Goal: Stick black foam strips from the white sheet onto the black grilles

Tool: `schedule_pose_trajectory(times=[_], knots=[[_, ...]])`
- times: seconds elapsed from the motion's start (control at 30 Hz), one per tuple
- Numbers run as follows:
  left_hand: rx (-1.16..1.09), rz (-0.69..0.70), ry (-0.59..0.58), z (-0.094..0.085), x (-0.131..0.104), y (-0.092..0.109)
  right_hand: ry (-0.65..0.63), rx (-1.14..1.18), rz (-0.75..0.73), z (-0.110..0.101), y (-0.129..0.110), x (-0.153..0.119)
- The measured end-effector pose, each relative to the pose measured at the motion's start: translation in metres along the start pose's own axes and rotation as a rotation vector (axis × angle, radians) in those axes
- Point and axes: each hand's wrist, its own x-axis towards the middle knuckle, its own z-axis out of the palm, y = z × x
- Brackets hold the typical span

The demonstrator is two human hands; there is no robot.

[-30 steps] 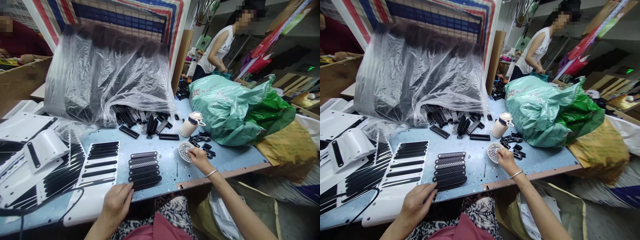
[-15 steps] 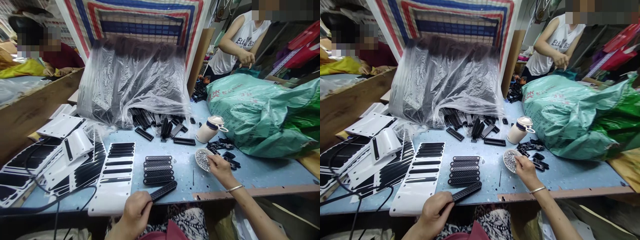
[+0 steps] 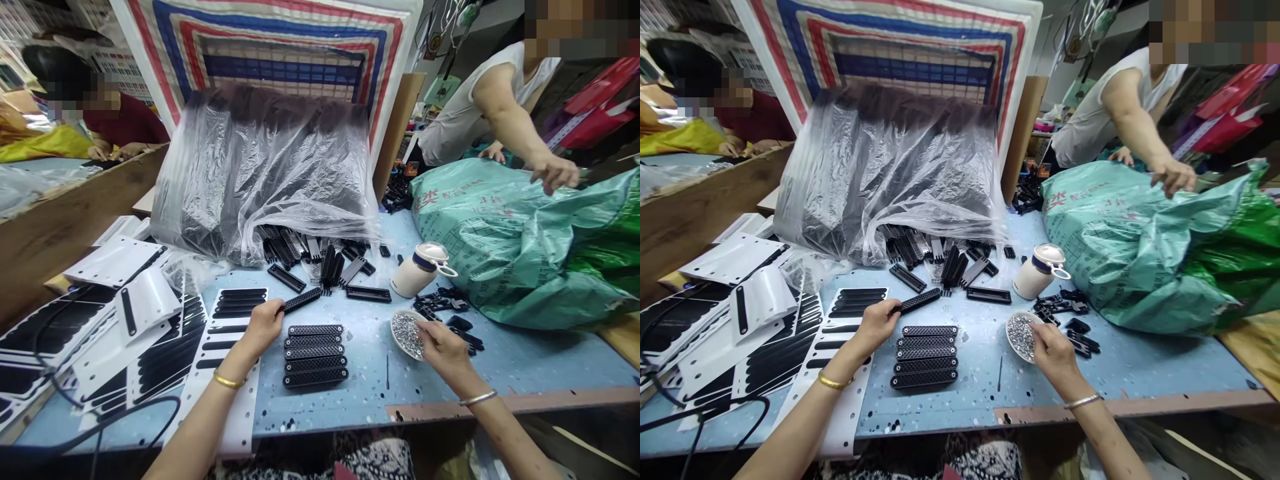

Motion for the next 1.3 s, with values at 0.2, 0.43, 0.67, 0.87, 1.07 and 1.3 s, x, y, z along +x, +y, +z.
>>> schedule_pose_trajectory(times=[0.2,0.43,0.67,0.87,1.07,1.3], knots=[[-0.026,-0.076,0.076,-0.003,-0.016,0.007,0.048,0.304,0.007,0.009,-0.076,0.01],[-0.409,-0.391,0.16,0.018,-0.079,0.043,-0.023,0.671,0.316,0.077,-0.142,0.01],[-0.494,-0.458,0.11,0.022,-0.081,0.057,-0.058,0.702,0.377,0.097,-0.153,-0.006],[-0.481,-0.453,0.122,0.021,-0.09,0.065,-0.081,0.722,0.414,0.085,-0.155,-0.013],[-0.454,-0.448,0.126,0.023,-0.097,0.067,-0.091,0.738,0.43,0.084,-0.157,-0.017],[-0.351,-0.391,0.166,0.003,-0.097,0.065,-0.025,0.663,0.401,0.057,-0.149,-0.002]])
